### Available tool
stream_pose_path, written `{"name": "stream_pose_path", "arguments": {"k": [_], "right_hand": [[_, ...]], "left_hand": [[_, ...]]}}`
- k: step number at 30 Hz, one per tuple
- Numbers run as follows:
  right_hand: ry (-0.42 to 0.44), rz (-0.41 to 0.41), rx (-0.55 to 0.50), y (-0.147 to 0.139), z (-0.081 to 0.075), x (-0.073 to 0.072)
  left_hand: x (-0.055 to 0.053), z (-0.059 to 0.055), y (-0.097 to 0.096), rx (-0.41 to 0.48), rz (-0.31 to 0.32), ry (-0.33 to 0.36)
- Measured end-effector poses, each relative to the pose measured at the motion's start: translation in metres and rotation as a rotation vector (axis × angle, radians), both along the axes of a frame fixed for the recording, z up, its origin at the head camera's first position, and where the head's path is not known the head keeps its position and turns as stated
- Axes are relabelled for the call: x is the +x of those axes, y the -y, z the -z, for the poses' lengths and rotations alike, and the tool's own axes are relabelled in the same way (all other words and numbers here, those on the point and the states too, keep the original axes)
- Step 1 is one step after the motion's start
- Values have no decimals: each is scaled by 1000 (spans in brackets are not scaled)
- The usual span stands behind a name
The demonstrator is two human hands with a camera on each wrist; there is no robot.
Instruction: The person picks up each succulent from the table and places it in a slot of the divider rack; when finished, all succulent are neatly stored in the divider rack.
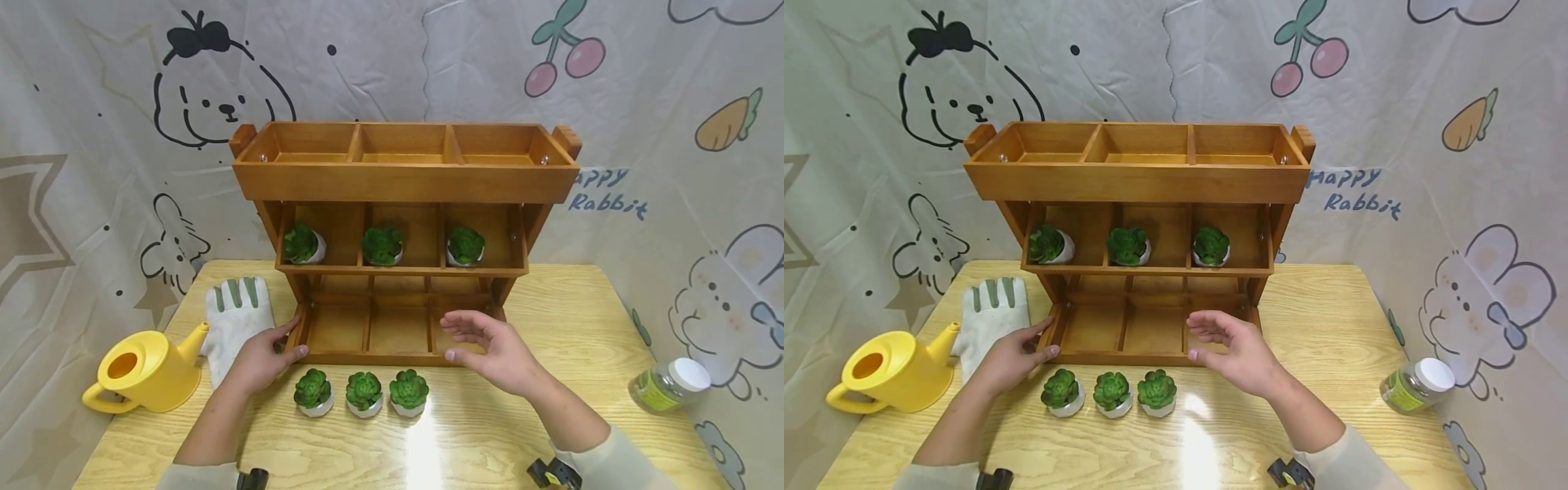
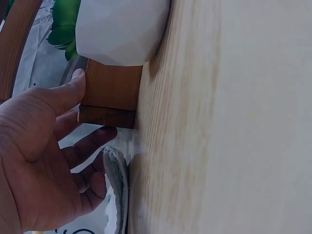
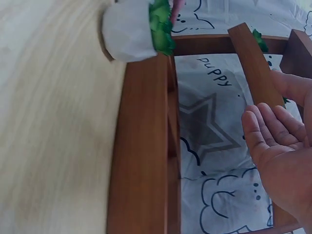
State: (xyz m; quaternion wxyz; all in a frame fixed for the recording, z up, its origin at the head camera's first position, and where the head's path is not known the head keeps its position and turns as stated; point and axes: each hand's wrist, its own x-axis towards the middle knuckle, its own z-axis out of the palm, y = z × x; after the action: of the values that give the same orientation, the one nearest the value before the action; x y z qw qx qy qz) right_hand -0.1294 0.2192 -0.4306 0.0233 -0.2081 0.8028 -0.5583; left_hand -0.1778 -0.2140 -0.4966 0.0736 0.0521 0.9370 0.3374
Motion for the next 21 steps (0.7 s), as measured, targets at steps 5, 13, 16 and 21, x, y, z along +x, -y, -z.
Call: {"name": "stream_pose_path", "arguments": {"k": [5, 13, 16, 21], "right_hand": [[7, -27, 7, 5, 10, 2], [48, -66, 50, 11, 22, 7], [57, -89, 75, 12, 25, 7], [61, -124, 130, 13, 30, 7]], "left_hand": [[0, 0, 0, -1, -3, 2], [0, 1, 0, 3, -1, -1], [0, 1, 1, 4, 3, -2], [-1, 2, 1, 3, 5, -3]]}}
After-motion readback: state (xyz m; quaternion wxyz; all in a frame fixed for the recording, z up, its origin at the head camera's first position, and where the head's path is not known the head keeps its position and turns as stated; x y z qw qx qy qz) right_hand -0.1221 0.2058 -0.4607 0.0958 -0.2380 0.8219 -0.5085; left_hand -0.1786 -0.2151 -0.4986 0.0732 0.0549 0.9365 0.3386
